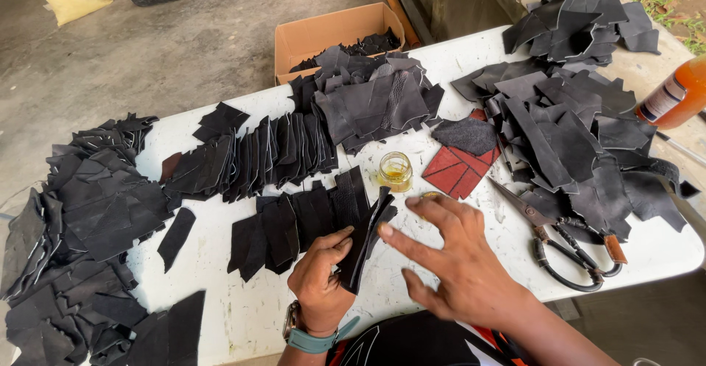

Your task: The person repeatedly picks up small black fabric pieces, dips a finger into a small jar of yellow liquid, and applies the liquid to the edges of the fabric. The person then places the treated pieces into a growing stack on the table.

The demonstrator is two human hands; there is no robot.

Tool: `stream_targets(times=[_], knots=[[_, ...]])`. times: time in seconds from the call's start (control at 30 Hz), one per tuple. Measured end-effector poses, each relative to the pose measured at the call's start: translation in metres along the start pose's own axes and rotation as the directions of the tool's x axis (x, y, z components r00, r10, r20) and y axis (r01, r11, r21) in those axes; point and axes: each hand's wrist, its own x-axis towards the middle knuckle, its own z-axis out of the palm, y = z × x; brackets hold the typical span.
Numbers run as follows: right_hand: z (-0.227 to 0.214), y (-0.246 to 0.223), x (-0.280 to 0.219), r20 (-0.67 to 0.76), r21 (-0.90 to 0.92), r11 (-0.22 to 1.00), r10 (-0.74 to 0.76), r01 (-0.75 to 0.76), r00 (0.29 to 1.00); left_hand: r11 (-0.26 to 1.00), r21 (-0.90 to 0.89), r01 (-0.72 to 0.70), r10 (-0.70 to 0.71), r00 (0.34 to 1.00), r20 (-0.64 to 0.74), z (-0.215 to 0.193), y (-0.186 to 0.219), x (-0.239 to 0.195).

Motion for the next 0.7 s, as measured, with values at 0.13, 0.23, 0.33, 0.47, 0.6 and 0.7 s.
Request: stream_targets(times=[0.13,0.23,0.33,0.47,0.6,0.7], knots=[[0.009,0.011,0.002,-0.051,-0.163,0.982,0.092,-0.099,0.994,1.0,-0.003,0.013,-0.014,0.999,-0.029,0.001,0.0,0.001],[0.01,0.017,-0.001,-0.073,-0.133,0.987,0.086,-0.096,0.994,1.0,-0.003,0.019,-0.019,0.999,-0.027,0.0,-0.001,-0.001],[0.008,0.018,-0.004,-0.05,-0.071,0.993,0.09,-0.093,0.995,0.999,-0.015,0.034,-0.034,0.999,-0.022,0.0,-0.001,-0.005],[0.008,0.016,0.001,-0.072,0.048,0.99,0.136,-0.133,0.988,0.999,-0.008,0.053,-0.053,0.999,-0.013,-0.001,-0.001,-0.004],[0.012,0.011,-0.006,0.015,0.21,0.974,0.084,-0.085,0.996,0.999,-0.016,0.041,-0.041,0.999,-0.018,0.002,-0.003,-0.005],[0.016,0.01,-0.01,-0.047,0.268,0.951,0.173,-0.154,0.984,0.999,-0.027,0.022,-0.023,1.0,-0.008,0.002,-0.005,-0.006]])
